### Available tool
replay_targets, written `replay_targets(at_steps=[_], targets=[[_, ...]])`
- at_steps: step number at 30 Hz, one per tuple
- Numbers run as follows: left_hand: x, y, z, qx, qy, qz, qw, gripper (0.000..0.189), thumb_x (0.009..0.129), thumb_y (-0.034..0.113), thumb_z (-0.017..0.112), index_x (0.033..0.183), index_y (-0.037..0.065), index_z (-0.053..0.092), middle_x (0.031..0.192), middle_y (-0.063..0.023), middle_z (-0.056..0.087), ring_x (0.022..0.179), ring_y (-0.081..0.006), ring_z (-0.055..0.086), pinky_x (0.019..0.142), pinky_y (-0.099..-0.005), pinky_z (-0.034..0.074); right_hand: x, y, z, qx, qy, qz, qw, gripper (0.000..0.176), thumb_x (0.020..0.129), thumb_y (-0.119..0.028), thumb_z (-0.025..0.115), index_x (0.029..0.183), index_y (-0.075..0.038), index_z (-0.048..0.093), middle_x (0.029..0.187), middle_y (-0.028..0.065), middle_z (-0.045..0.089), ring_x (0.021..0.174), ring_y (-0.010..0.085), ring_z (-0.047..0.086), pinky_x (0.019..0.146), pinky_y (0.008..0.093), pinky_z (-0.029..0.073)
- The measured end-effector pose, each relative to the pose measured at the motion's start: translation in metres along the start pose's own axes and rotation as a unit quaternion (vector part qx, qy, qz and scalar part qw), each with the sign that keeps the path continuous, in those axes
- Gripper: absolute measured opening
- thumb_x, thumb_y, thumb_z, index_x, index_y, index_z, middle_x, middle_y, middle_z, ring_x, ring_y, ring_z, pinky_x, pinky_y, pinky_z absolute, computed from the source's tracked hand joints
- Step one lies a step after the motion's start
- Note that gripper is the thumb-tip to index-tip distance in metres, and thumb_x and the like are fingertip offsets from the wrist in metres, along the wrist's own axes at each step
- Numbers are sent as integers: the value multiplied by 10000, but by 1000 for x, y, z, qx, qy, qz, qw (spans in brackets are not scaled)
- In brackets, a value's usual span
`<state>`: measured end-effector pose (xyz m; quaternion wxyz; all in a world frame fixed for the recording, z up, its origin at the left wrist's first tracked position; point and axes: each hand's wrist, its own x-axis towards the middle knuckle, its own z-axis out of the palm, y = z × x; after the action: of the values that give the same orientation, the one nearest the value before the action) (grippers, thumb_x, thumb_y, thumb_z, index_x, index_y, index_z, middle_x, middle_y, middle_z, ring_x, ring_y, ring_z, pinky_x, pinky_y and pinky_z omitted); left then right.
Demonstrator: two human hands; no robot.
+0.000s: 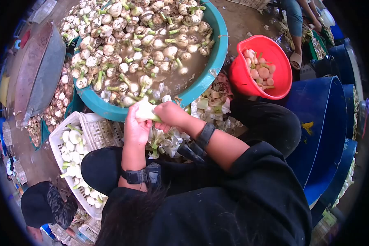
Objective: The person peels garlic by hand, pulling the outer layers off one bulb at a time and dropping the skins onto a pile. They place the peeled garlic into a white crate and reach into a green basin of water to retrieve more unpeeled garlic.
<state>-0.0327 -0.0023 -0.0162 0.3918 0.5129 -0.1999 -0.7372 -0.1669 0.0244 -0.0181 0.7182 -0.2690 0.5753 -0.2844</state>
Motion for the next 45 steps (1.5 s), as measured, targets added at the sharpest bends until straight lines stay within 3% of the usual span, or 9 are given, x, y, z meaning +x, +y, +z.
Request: replay_targets(at_steps=[5, 7, 11, 13, 18, 29, 37, 41, 45], targets=[[0, 20, -6, 155, -134, 44, 978, 517, 851, 380, 483, 1217, 18, 440, 1131, -103, 528, 964, -173, 533, 766, -276, 452, -19, 0, 0, 83, 33, -78, 993, 241, 860, -181, 481, 774, 15, 592, 625, 90, 585, 506, 158, 522, 434, 293, 424], [-9, 23, 0, 281, -160, -3, 946, 546, 820, 259, 574, 1261, -5, 388, 1203, -121, 487, 1043, -199, 500, 861, -292, 424, -22, 0, -2, -313, 187, -408, 837, 226, 836, -197, 539, 786, 16, 595, 619, 164, 555, 490, 250, 504, 486, 366, 412], [-36, 23, 17, 449, -166, 218, 851, 423, 709, 2, 645, 1118, 20, 541, 1209, -187, 474, 1074, -250, 500, 905, -333, 401, -5, 4, -19, 67, 94, -50, 992, 285, 861, -198, 530, 687, 20, 587, 572, 107, 567, 488, 170, 517, 467, 300, 416], [-29, 19, 8, 632, -170, 476, 588, 389, 700, -20, 626, 1081, 34, 566, 1211, -225, 461, 1117, -283, 471, 914, -361, 398, -3, 2, -23, 87, 73, -55, 992, 277, 888, -209, 492, 764, 16, 597, 632, 59, 576, 536, 111, 526, 466, 224, 431], [-11, 4, -2, -47, -30, 116, 992, 276, 846, 222, 575, 1057, 47, 553, 1082, -115, 564, 948, -206, 574, 792, -307, 507, -45, -12, -13, 157, -10, -207, 966, 236, 904, -190, 464, 984, 13, 555, 884, 57, 592, 768, 137, 558, 703, 264, 458], [-5, 23, -29, -231, 63, -89, 967, 460, 800, 535, 516, 571, 164, 370, 491, 46, 337, 396, -72, 325, 370, -200, 286, -77, -34, -66, 577, -50, -322, 749, 285, 897, -302, 399, 1073, -93, 482, 1010, 91, 560, 945, 273, 550, 720, 371, 497], [3, -88, -4, -271, -191, -295, 896, 463, 811, 496, 469, 1048, 98, 492, 1126, -110, 512, 1022, -193, 491, 903, -362, 386, -48, -10, 3, 380, -218, -151, 886, 299, 875, -256, 488, 1070, -29, 509, 947, 110, 595, 810, 219, 605, 628, 302, 527], [17, -67, -26, -104, 115, -199, 968, 491, 815, 523, 471, 971, 57, 482, 958, -171, 502, 913, -229, 498, 787, -382, 423, -47, 20, -59, -377, 85, -101, 917, 317, 842, -339, 533, 908, -40, 615, 895, 146, 629, 771, 264, 620, 670, 339, 482], [-2, -48, 11, 104, 171, -82, 976, 341, 810, 390, 563, 961, 89, 508, 909, -30, 514, 822, -131, 476, 732, -269, 381, 22, 75, -166, -224, 541, -43, 810, 267, 778, -265, 556, 939, -59, 612, 862, 176, 622, 782, 288, 613, 709, 361, 475]])
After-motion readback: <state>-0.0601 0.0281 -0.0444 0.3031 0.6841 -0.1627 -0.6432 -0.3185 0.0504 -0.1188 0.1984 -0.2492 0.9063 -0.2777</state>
